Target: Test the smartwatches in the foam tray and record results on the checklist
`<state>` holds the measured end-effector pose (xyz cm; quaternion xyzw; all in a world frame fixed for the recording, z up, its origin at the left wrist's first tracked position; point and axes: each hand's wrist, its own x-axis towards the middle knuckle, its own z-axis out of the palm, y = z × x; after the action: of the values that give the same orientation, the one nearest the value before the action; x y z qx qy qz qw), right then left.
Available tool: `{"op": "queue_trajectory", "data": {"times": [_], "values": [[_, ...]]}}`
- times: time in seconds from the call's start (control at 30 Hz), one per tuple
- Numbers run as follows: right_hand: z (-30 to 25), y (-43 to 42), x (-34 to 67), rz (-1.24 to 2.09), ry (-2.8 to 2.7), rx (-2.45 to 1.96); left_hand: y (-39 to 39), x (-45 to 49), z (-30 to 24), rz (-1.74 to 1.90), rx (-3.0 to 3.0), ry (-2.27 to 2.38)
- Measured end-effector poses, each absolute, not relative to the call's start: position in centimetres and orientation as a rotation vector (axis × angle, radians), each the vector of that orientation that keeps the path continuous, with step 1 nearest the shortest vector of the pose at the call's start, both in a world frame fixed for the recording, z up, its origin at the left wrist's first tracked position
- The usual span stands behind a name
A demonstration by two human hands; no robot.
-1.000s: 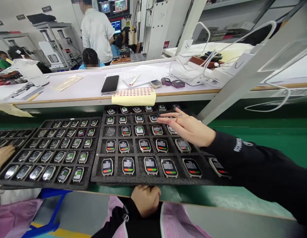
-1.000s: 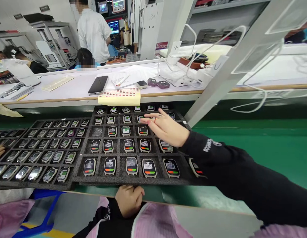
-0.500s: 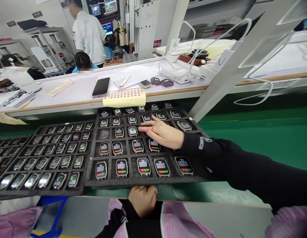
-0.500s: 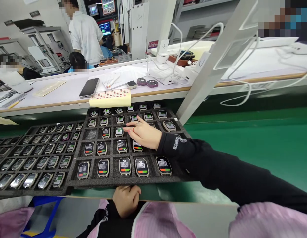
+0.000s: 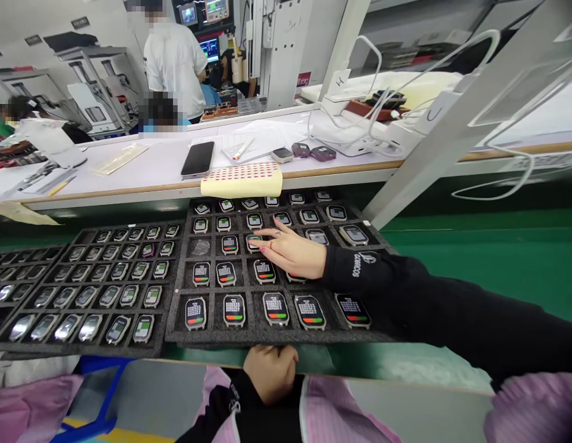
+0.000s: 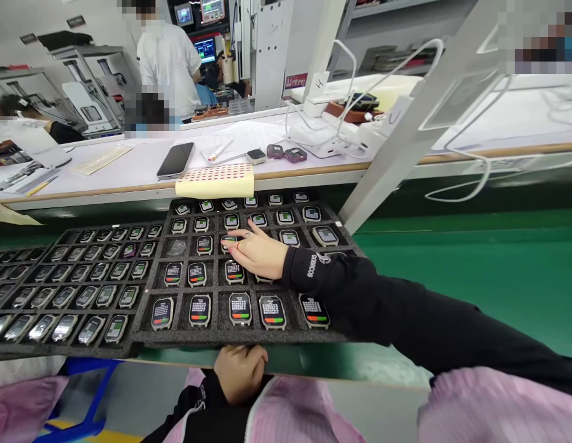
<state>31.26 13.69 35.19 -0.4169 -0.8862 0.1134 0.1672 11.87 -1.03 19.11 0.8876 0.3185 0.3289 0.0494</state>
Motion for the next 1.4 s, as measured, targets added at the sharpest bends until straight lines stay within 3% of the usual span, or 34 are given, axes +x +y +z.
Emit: {"op": "queue_trajectory", "data": {"times": [0.3, 0.87, 1.4], "values": [[38.9, 11.6, 36.6, 0.329, -2.430, -1.349, -1.0, 11.9, 19.1, 1.017, 2.714, 0.963], [34.7, 8.6, 40.4, 0.002, -2.120, -1.515, -0.8, 12.0, 19.5, 1.042, 2.728, 0.968], [37.1, 9.4, 39.1, 0.176, -2.247, -1.470, -0.9, 12.1, 19.4, 1.058, 2.722, 0.973]]}}
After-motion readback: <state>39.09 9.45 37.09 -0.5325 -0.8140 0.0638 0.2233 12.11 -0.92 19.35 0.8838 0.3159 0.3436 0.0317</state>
